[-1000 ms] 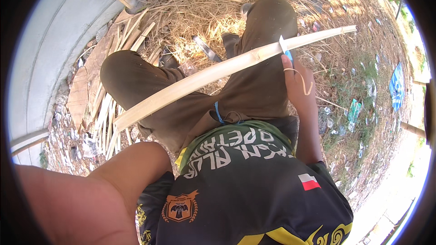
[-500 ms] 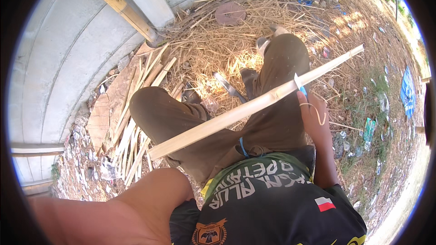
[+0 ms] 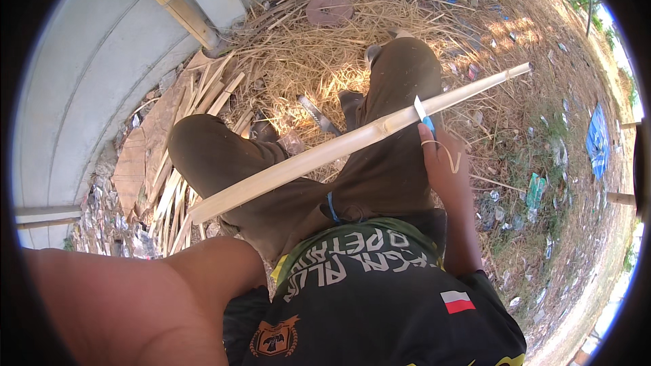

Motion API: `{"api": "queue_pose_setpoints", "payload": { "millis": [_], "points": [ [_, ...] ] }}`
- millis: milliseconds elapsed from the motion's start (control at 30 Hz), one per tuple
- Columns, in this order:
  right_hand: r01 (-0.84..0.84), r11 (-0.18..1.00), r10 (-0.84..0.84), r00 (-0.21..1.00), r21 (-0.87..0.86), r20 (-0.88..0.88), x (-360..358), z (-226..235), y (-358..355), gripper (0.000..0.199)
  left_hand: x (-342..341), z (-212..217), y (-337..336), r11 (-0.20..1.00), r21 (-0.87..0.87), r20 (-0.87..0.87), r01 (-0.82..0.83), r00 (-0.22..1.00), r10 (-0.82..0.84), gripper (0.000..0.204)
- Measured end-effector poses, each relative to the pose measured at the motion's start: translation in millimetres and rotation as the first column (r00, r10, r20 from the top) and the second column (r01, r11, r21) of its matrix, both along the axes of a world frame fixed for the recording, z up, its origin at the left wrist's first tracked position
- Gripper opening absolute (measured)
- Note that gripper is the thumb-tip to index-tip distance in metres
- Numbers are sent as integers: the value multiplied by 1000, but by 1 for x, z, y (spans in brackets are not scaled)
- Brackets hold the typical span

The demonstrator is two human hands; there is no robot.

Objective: The person sits on the ground and uses a machete to split a piece of wood into thin strips. They then use a utility knife to shave and smooth the surface of the wood strips.

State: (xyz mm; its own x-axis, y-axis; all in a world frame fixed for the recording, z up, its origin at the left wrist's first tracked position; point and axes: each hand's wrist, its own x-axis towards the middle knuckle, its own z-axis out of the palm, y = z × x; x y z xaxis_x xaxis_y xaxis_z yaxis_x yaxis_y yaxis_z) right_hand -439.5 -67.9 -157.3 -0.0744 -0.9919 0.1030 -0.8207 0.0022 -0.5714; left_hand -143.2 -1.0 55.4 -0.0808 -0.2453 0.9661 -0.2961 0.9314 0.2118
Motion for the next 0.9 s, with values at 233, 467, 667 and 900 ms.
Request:
{"api": "queue_pose_setpoints", "payload": {
  "millis": [233, 467, 667, 900],
  "points": [
    [5, 1000, -5, 1000, -6, 0, -5, 2, 2, 51, -50, -57, -47, 888, 288, 391, -357, 891, 231, 55],
    [-50, 998, 50, 999, -39, -8, -4, 3, 1, 45, -90, -174, -66, 610, 430, 833, -666, 553, 17, 62],
    [-86, 994, 84, 996, -70, -38, -7, 3, 4, 50, -90, -200, -76, 475, 563, 796, -677, 599, -89, 43],
    [-146, 988, 143, 989, -60, -41, -13, 3, 4, 52, -84, -188, -83, 339, 739, 669, -582, 694, -268, 46]
  ]
}}
